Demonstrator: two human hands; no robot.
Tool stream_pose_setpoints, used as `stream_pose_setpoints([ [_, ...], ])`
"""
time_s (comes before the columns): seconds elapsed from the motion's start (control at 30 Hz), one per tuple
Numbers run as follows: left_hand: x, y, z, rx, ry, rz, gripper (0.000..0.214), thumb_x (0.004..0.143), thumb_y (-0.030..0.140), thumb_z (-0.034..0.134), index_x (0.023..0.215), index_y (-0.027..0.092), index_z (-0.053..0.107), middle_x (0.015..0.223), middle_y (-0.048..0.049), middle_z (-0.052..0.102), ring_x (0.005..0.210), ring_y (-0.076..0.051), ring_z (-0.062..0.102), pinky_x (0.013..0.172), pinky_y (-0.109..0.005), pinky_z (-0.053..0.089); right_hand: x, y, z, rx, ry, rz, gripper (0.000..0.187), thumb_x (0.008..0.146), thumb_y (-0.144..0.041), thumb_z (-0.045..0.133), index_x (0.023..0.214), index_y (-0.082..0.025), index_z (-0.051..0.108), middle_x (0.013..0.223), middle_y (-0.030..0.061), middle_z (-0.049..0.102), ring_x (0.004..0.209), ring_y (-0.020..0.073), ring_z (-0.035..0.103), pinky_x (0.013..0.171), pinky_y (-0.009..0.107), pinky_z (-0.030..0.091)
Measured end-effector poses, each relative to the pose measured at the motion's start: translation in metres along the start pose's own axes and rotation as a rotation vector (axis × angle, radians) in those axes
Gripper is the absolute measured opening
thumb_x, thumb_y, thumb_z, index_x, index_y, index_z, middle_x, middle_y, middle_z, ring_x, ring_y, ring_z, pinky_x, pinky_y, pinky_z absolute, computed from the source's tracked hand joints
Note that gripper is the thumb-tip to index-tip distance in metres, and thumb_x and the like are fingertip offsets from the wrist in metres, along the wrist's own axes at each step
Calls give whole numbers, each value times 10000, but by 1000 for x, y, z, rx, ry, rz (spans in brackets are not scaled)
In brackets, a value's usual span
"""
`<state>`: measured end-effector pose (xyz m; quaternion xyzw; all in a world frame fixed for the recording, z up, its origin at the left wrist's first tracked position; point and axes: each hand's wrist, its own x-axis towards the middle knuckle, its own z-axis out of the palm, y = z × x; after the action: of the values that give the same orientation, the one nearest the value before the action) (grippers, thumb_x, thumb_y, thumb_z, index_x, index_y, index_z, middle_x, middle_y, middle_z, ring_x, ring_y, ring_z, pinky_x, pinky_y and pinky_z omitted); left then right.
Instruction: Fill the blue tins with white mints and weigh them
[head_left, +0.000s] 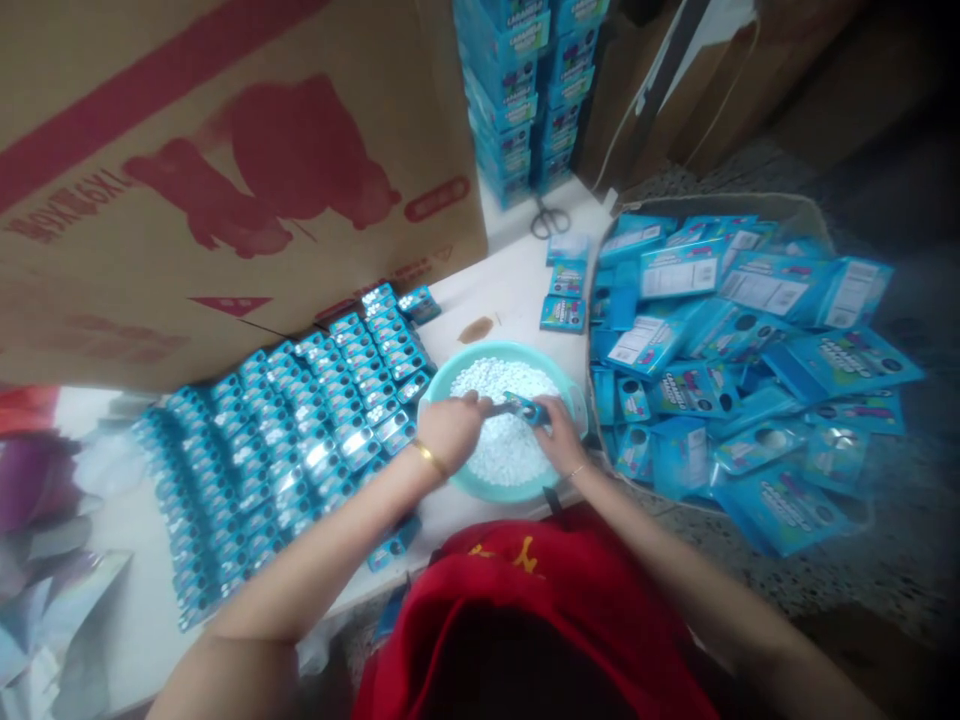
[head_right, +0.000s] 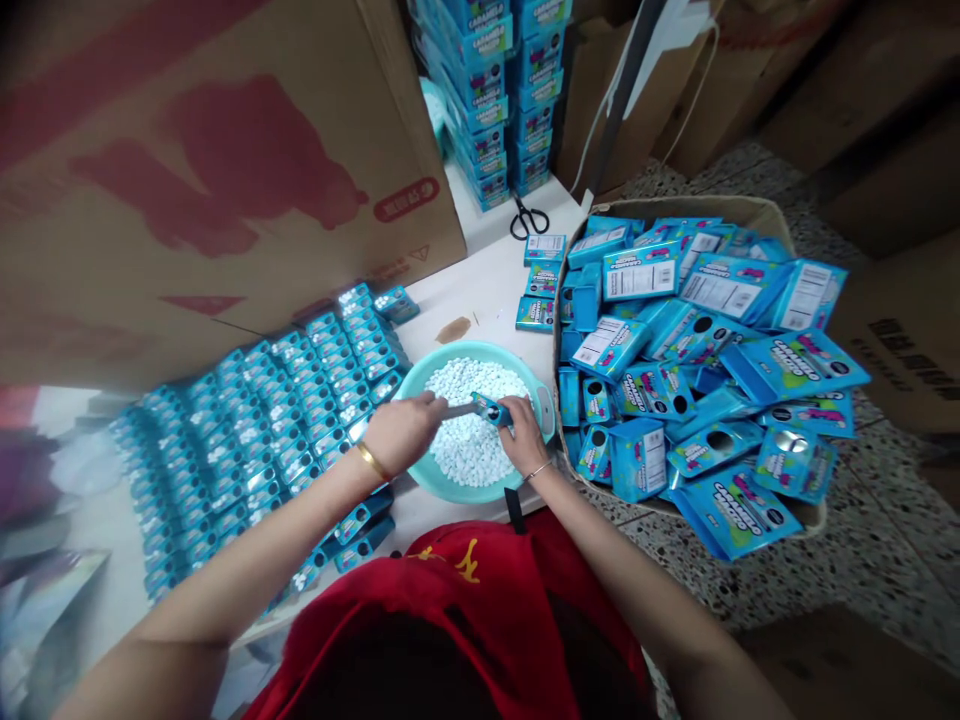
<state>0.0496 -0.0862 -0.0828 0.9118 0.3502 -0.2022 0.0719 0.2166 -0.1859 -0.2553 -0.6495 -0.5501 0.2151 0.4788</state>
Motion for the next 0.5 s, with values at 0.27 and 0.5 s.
stream_pose_setpoints([
  [0.27,80,-27,126,-194,43,63,243,930,145,354,1077,144,548,1079,-115,534,995,-216,503,891,-349,409,-1,-9,-14,-24,171,114,325,829,-321,588,1127,-214,514,1065,91,580,1029,258,546,918,439,443],
  [0.5,64,2,173,-360,-20,242,257,902,122,357,1027,144,581,1045,-128,559,985,-229,505,930,-381,400,5,-18,-21,-50,209,140,345,802,-365,642,1086,-209,522,997,73,595,946,240,576,858,411,473],
])
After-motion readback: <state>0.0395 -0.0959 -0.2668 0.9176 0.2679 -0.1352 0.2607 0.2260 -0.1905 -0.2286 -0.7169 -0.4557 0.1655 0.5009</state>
